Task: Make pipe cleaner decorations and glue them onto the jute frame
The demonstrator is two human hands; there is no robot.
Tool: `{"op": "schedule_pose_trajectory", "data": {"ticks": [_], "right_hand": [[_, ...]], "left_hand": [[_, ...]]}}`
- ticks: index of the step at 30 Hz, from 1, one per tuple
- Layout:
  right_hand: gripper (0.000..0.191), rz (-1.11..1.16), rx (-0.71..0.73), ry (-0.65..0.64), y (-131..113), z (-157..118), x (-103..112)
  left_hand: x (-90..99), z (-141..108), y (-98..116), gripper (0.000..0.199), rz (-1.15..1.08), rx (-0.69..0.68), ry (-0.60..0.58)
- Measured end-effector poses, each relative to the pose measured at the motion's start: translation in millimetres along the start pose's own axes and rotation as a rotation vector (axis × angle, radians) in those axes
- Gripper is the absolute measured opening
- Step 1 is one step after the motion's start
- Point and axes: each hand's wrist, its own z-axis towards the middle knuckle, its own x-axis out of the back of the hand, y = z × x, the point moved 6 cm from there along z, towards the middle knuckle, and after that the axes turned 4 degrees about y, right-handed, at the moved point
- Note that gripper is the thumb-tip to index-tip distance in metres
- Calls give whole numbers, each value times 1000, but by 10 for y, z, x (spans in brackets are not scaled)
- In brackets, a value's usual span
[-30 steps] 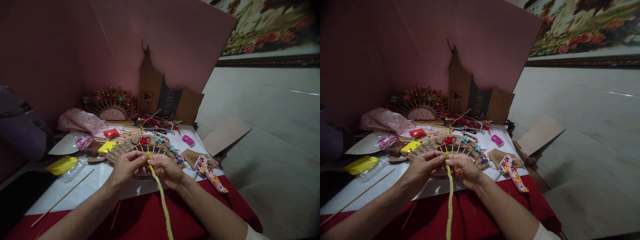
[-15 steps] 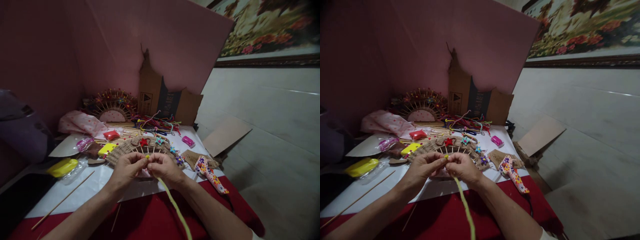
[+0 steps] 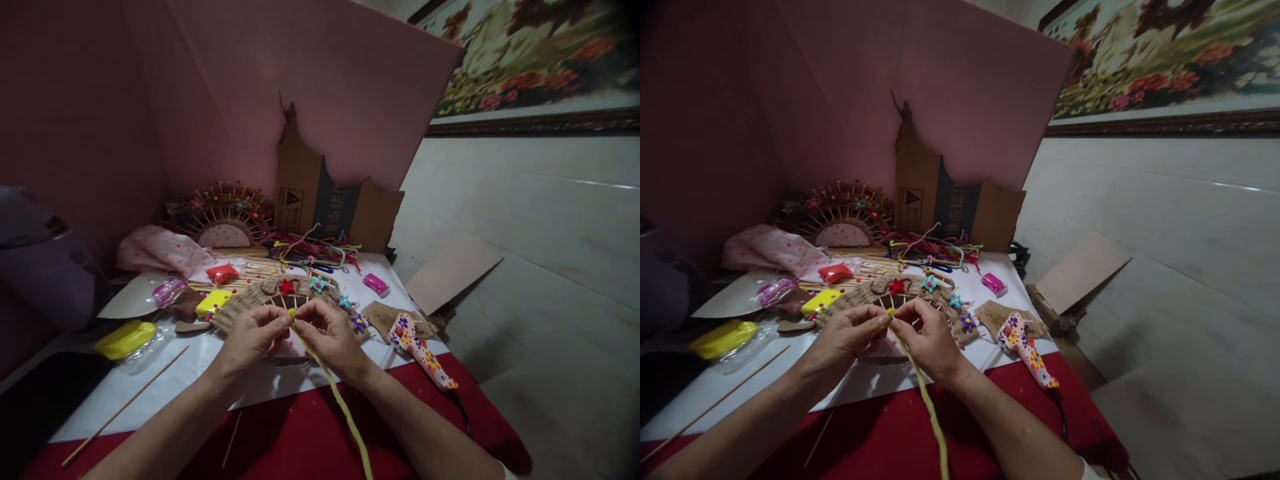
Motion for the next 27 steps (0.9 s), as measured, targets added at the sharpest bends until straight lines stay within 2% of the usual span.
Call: {"op": "schedule_pose_trajectory", "data": {"ticks": [2, 6, 12, 22, 27], "right_hand": [[21, 130, -25, 10, 30, 8, 0], [22, 358, -114, -85, 65, 13, -35], [18, 529, -149, -123, 27, 13, -25], [24, 523, -182, -194, 42, 12, -19], [27, 472, -229, -131, 91, -2, -56]], "left_hand": [[-38, -19, -15, 28, -28, 34, -43], [-89, -61, -40, 32, -40, 109, -103], [-141, -105, -34, 30, -55, 146, -200], [-118, -113, -14, 31, 1, 114, -143], [-60, -107, 47, 29, 8, 46, -21]]}}
